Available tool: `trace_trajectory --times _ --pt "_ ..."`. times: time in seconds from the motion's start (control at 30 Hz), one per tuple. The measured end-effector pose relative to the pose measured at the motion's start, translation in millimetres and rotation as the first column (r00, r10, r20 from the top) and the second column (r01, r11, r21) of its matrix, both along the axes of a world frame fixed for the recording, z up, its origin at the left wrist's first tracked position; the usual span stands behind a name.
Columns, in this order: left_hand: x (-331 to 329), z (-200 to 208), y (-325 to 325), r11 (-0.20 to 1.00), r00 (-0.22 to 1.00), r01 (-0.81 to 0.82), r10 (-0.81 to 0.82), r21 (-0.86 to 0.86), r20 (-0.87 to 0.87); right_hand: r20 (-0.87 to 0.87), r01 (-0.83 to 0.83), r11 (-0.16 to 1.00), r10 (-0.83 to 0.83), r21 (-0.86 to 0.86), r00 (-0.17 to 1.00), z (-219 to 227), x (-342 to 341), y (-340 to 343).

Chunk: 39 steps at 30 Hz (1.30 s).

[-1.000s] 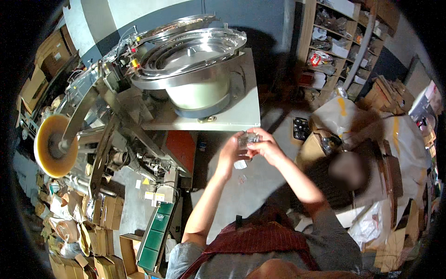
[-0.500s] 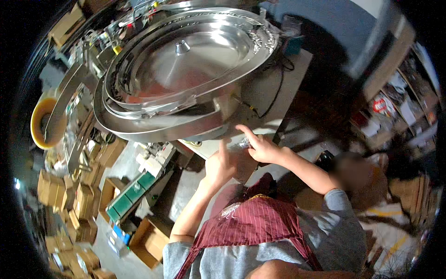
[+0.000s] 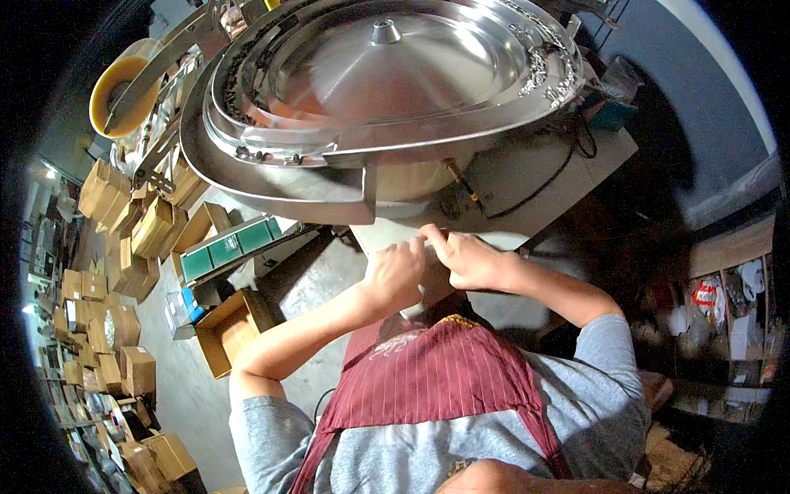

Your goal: The person handles small metallic items, placing them into clear plastic bags and then into cardboard boxes. They use a digital scale to weigh the items and interact with a large industrial machine, possibly a tumbler, to process the items.

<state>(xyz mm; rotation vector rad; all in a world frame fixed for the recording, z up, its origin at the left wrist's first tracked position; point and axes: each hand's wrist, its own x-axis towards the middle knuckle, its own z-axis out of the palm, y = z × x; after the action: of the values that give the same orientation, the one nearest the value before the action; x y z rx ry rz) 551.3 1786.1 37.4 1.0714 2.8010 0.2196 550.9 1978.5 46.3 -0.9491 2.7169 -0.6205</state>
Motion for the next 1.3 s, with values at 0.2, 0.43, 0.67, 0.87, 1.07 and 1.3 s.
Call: trace_trajectory --times 0.2,0.43,0.67,0.87,1.07,1.3 --pt "-11.5 18.8 8.1 0.969 0.982 0.11 -0.072 -0.219 0.173 -0.044 -0.121 0.993 0.121 0.004 0.992 -5.2 -7.3 5.4" --pt "-29.2 19.7 1.0 0.965 0.978 0.148 -0.111 -0.215 0.176 -0.151 -0.136 0.976 0.162 0.169 0.975 8.4 -7.2 6.5" --pt "-36.3 2.5 -16.3 0.988 0.973 -0.088 0.058 0.13 0.223 0.018 0.182 0.976 -0.181 -0.122 0.983 -0.8 -17.6 26.2" --pt "-19.8 -25.6 -34.6 0.873 0.995 -0.053 0.089 0.485 -0.053 0.068 0.269 0.915 -0.261 -0.301 0.963 -9.8 -3.2 34.2" --pt "-8.0 -15.3 -26.3 0.6 0.912 -0.393 0.157 0.697 0.379 0.075 0.314 0.82 -0.318 -0.478 0.945 -7.8 1.8 35.9" --pt "-1.6 -12.1 -29.8 0.161 0.655 -0.74 -0.05 0.653 0.754 0.519 0.602 0.47 -0.307 -0.646 0.797 15.7 23.9 44.6"
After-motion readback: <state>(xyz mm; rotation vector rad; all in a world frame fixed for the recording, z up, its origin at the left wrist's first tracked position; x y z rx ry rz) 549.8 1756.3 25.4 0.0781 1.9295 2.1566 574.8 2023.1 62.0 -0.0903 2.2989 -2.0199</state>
